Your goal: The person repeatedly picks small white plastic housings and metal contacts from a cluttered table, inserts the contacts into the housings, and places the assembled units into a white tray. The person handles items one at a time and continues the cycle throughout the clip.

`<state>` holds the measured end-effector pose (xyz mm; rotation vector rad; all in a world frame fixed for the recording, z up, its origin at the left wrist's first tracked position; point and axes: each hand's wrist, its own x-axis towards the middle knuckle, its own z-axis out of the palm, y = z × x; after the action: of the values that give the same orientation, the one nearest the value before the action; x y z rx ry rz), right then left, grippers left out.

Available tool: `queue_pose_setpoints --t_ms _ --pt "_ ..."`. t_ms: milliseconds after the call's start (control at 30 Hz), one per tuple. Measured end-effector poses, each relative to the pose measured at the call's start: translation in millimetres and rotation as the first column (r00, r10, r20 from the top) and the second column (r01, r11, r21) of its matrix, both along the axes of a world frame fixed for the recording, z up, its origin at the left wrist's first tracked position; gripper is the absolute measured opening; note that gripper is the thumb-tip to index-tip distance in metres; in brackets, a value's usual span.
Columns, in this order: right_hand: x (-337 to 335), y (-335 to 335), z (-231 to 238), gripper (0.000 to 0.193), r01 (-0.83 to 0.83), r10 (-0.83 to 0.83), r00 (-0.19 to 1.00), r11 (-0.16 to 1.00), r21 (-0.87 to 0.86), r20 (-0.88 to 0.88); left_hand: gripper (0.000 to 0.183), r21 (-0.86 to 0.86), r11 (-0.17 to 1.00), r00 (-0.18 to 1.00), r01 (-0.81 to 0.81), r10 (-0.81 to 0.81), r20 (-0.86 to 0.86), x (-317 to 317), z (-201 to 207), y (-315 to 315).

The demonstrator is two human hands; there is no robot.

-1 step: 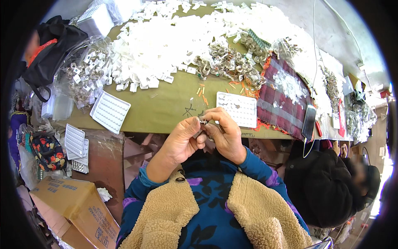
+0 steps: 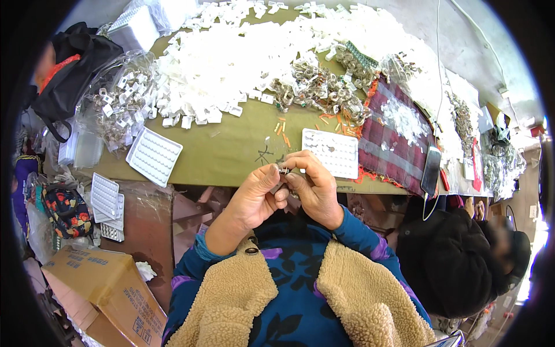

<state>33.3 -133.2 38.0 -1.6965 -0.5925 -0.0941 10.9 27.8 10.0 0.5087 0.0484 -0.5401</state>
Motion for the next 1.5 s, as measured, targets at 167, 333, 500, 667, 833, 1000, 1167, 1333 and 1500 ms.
queue_pose_setpoints --t_ms 167,333,500,667,833,1000,1167,1333,1500 --pt "-6.8 1.2 -6.1 0.011 0.009 0.076 0.956 0.958 0.288 -0.283 0.035 -0.080 0.997 0.999 -0.019 0.016 -0.039 -3.2 0.8 -6.4" --pt "-9.8 1.5 -8.8 0.010 0.009 0.091 0.955 0.942 0.337 -0.281 0.032 -0.071 0.997 0.994 -0.043 0.036 -0.099 -8.1 1.6 -14.6" --pt "-13.0 0.7 -9.7 0.012 0.009 0.188 0.910 0.881 0.472 -0.369 0.030 -0.208 0.978 0.998 -0.021 0.006 -0.069 -11.3 -2.5 -22.4" --pt "-12.7 -2.7 -8.8 0.013 0.011 0.235 0.897 0.835 0.550 -0.375 0.027 -0.202 0.979 0.998 0.001 -0.014 -0.063 -11.3 0.7 -23.2" --pt "-10.7 -11.2 -9.8 0.013 -0.010 0.231 0.907 0.847 0.532 -0.351 0.027 -0.208 0.978 0.987 -0.014 -0.019 -0.158 -10.0 6.5 -27.9" --pt "-7.7 -23.9 -11.4 0.016 0.050 0.296 0.865 0.754 0.656 -0.406 0.024 0.119 0.993 0.997 -0.006 0.015 -0.078 0.4 18.2 -25.5" --pt "-5.9 -42.9 -6.7 0.013 0.082 0.233 0.898 0.745 0.662 -0.373 0.012 0.794 0.411 0.880 -0.448 0.045 0.473 45.7 33.4 6.9" --pt "-14.6 -50.3 -4.4 0.011 0.078 0.287 0.806 0.816 0.573 -0.518 0.006 0.369 -0.272 0.458 -0.889 -0.489 0.742 124.6 14.6 21.5" --pt "-18.7 -46.9 -9.8 0.010 0.061 0.288 0.848 0.780 0.623 -0.444 0.005 0.290 -0.452 0.536 -0.844 -0.682 0.497 156.0 -8.4 24.4"
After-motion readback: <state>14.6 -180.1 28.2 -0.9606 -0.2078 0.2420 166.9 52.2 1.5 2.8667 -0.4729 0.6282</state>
